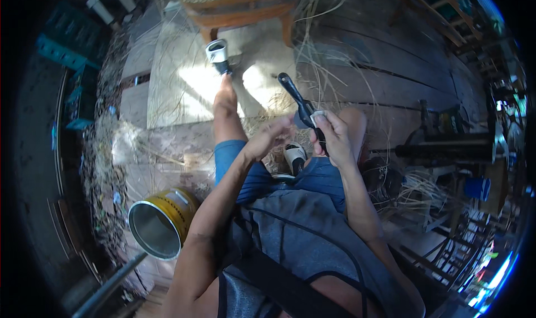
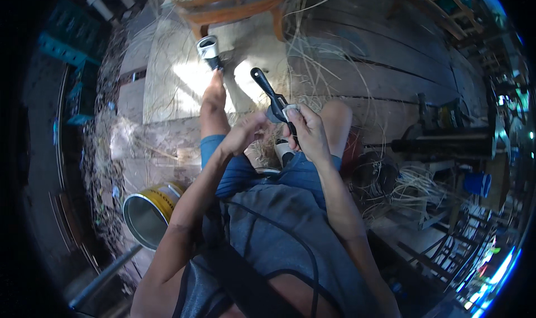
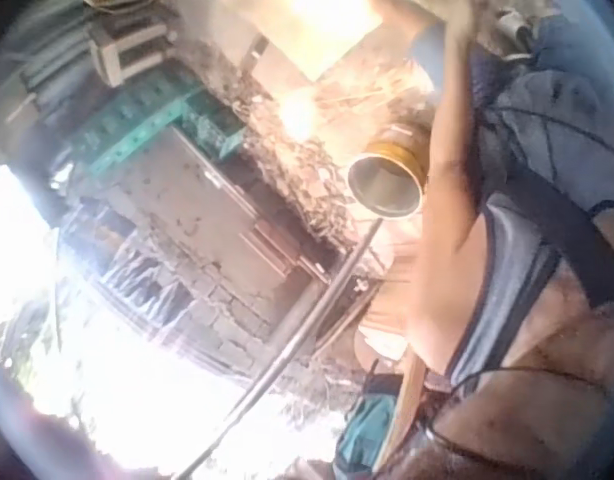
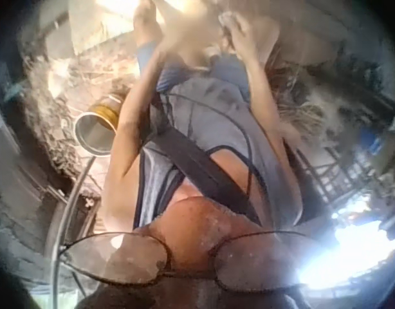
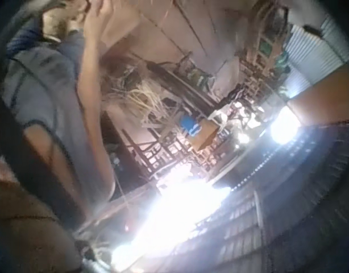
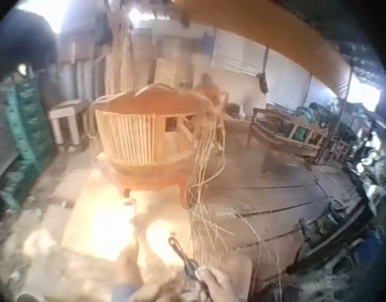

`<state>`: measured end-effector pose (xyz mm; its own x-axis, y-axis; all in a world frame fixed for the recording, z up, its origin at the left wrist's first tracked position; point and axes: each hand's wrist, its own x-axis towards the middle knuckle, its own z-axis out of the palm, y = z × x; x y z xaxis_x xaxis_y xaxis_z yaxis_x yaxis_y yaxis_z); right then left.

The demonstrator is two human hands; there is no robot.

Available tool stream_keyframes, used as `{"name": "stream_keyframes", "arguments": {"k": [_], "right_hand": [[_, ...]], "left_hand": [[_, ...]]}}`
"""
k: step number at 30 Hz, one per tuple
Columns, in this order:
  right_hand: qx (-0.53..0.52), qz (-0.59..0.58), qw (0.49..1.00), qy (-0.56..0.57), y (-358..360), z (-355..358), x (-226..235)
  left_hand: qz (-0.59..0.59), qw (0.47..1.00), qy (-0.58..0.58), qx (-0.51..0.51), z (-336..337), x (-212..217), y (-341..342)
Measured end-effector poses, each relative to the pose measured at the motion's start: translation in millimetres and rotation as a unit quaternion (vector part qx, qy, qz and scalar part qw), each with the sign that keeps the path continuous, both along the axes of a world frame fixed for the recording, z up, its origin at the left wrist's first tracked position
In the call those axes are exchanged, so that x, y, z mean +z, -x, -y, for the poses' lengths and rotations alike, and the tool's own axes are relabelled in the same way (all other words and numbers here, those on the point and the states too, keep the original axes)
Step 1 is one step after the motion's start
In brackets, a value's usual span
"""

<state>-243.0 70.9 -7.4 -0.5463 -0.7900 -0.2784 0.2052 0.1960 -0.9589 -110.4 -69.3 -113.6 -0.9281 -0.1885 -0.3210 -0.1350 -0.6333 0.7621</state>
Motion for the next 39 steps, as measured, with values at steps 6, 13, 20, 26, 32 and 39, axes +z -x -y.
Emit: {"name": "stream_keyframes", "arguments": {"k": [6,13,20,26,32,39], "right_hand": [[0.101,-0.147,0.977,-0.113,-23,55,-41],[0.086,-0.076,0.993,-0.018,15,77,-57],[0.122,-0.296,0.946,-0.057,-11,82,-124],[0.2,0.338,0.913,-0.108,13,67,-123],[0.111,0.37,0.902,-0.196,16,46,-142],[0.005,0.406,0.87,-0.279,12,25,-154]], "left_hand": [[-0.021,0.98,-0.024,0.195,16,35,-14],[0.046,0.949,-0.068,0.304,31,17,-31],[0.081,0.936,-0.043,0.34,17,-14,-20],[0.159,0.906,0.348,0.178,48,2,-24],[0.358,0.74,0.382,0.422,175,-187,-122],[0.628,0.665,0.402,-0.033,98,-335,-176]]}}
